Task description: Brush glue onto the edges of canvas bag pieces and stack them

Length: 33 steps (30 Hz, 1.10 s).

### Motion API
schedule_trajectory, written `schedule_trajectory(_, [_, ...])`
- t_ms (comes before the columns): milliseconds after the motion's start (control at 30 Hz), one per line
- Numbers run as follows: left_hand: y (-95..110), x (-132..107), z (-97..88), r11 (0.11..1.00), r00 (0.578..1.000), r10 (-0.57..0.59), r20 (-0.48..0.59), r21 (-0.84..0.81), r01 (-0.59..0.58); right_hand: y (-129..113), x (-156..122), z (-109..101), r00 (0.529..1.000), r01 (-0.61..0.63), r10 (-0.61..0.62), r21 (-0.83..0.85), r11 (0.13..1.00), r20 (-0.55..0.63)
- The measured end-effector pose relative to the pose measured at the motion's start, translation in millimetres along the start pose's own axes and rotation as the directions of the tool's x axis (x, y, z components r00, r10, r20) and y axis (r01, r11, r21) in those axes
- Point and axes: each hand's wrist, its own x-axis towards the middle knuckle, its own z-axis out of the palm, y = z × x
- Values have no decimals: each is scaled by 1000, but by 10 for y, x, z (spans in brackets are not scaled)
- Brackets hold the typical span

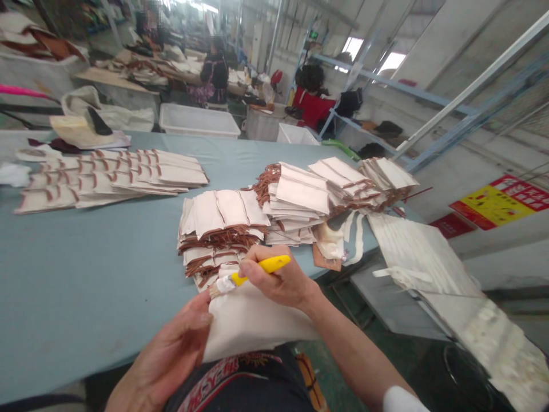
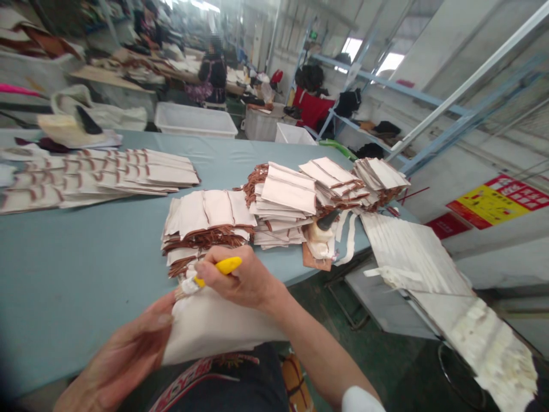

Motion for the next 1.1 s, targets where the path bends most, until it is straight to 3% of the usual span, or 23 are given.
schedule_trajectory(133, [-55, -10, 24, 996, 985, 38, -169, 83, -24, -8, 10, -21, 1000, -17, 17, -17, 1000, -3])
schedule_trajectory(533, [-75, -20, -14, 994, 965, 71, -252, 104, -46, 5, 98, -106, 996, -76, 79, 66, 995, -42])
schedule_trajectory(667, [-99, -12, -26, 993, 975, 72, -209, 102, -51, 61, 145, -155, 990, -87, 99, 121, 989, -99])
schedule_trajectory(767, [-110, 0, -35, 991, 980, 77, -183, 126, -54, 93, 171, -184, 987, -129, 141, 147, 981, -72])
schedule_trajectory(933, [-100, 26, -59, 986, 977, 66, -203, 166, -32, 160, 203, -177, 988, -147, 152, 101, 984, -36])
schedule_trajectory(1100, [-81, 19, -82, 984, 977, 69, -204, 174, -33, 230, 216, -237, 995, -87, 87, -13, 996, -41])
